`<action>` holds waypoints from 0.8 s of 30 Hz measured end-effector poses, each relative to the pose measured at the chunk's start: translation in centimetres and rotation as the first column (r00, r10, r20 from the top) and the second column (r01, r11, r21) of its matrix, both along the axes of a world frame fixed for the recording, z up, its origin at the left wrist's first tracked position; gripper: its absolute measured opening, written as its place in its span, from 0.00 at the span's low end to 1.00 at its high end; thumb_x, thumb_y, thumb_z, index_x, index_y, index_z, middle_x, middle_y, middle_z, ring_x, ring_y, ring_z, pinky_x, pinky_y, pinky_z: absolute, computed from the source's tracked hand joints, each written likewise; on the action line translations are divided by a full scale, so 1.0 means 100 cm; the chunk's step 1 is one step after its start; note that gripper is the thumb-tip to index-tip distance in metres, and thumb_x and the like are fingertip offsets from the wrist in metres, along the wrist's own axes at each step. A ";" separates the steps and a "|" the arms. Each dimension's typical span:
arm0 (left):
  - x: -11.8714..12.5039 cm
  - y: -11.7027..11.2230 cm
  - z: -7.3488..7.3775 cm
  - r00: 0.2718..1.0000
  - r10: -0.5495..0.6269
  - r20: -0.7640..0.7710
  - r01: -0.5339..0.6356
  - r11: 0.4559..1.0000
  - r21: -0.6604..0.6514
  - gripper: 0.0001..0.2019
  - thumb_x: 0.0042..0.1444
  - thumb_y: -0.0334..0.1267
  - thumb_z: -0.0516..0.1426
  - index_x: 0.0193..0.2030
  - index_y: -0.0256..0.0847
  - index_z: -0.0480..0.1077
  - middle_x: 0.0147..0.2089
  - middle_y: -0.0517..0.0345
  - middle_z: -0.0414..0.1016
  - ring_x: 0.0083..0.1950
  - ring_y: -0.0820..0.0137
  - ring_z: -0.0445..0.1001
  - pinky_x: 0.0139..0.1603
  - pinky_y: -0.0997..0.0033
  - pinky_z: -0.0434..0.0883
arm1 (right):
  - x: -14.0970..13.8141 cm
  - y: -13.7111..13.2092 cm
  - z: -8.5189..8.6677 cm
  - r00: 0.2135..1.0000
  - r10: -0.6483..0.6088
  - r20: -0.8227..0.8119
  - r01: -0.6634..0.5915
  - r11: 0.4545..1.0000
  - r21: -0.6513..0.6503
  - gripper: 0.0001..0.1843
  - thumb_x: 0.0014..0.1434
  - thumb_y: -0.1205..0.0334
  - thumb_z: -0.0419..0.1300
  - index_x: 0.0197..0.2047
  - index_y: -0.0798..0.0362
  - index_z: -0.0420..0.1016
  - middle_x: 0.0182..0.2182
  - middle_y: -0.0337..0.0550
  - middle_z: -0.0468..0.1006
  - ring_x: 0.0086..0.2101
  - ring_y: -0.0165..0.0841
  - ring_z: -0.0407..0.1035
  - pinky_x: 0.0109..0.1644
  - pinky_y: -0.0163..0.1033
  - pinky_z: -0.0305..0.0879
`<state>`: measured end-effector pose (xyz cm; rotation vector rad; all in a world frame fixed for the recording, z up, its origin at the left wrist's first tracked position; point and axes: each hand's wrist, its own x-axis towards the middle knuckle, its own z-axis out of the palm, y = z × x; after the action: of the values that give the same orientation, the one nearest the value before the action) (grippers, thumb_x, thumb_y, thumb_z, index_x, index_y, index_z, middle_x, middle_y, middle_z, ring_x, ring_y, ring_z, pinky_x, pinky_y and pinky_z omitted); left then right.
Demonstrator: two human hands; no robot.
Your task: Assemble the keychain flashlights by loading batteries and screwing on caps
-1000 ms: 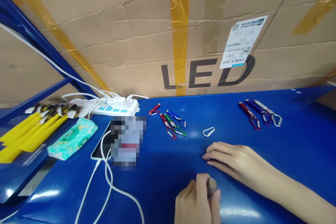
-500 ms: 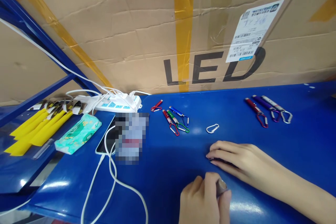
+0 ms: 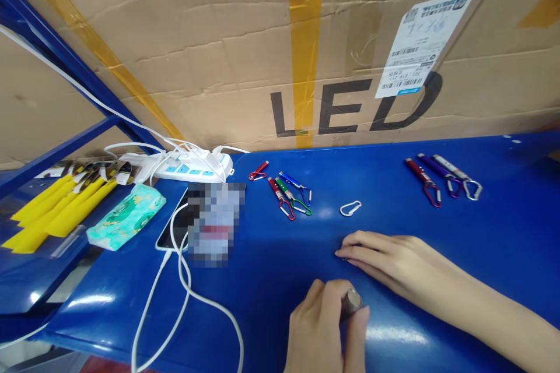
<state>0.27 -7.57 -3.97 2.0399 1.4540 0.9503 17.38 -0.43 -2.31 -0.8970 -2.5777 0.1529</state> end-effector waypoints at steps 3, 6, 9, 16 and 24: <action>0.000 0.000 -0.002 1.000 -0.013 0.023 0.013 1.000 -0.011 0.06 0.58 0.29 0.47 0.36 0.42 0.64 0.27 0.60 0.68 0.25 0.71 0.65 0.25 0.74 0.63 | 0.000 -0.001 -0.001 1.000 -0.003 0.013 0.003 1.000 -0.018 0.23 0.68 0.68 0.38 0.42 0.54 0.74 0.38 0.44 0.76 0.32 0.29 0.75 0.31 0.33 0.71; 0.001 0.000 -0.003 0.999 -0.018 0.036 0.019 1.000 -0.015 0.07 0.57 0.29 0.48 0.35 0.42 0.64 0.27 0.60 0.67 0.24 0.71 0.64 0.25 0.74 0.63 | 0.001 -0.002 -0.003 1.000 -0.020 0.024 0.021 0.999 -0.034 0.22 0.68 0.66 0.38 0.43 0.53 0.74 0.38 0.44 0.75 0.27 0.28 0.74 0.29 0.32 0.69; 0.002 -0.001 -0.002 0.999 -0.017 0.036 0.018 1.000 -0.015 0.06 0.57 0.29 0.48 0.35 0.42 0.64 0.27 0.60 0.67 0.24 0.71 0.64 0.24 0.75 0.62 | 0.001 -0.002 -0.004 0.998 -0.051 0.049 0.054 0.997 -0.052 0.22 0.68 0.65 0.37 0.45 0.52 0.73 0.37 0.43 0.74 0.25 0.26 0.73 0.27 0.31 0.67; 0.005 -0.001 0.001 0.999 -0.014 0.045 0.016 1.000 -0.026 0.07 0.57 0.30 0.47 0.33 0.42 0.64 0.26 0.61 0.67 0.23 0.72 0.63 0.24 0.75 0.61 | 0.000 0.000 -0.001 0.995 -0.070 0.071 0.079 0.988 -0.132 0.25 0.69 0.58 0.35 0.42 0.52 0.72 0.36 0.43 0.74 0.25 0.28 0.73 0.27 0.32 0.67; 0.005 -0.001 0.001 0.998 -0.017 0.060 0.017 1.000 0.004 0.06 0.56 0.30 0.48 0.33 0.42 0.63 0.25 0.61 0.66 0.23 0.72 0.63 0.24 0.75 0.60 | 0.002 -0.001 -0.002 0.997 -0.079 0.021 0.082 0.970 -0.230 0.17 0.68 0.57 0.42 0.39 0.52 0.70 0.36 0.41 0.73 0.28 0.28 0.72 0.29 0.33 0.66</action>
<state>0.81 -7.66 -3.85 2.0053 1.4027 0.9991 17.57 -0.52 -2.51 -1.0857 -2.5656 0.4324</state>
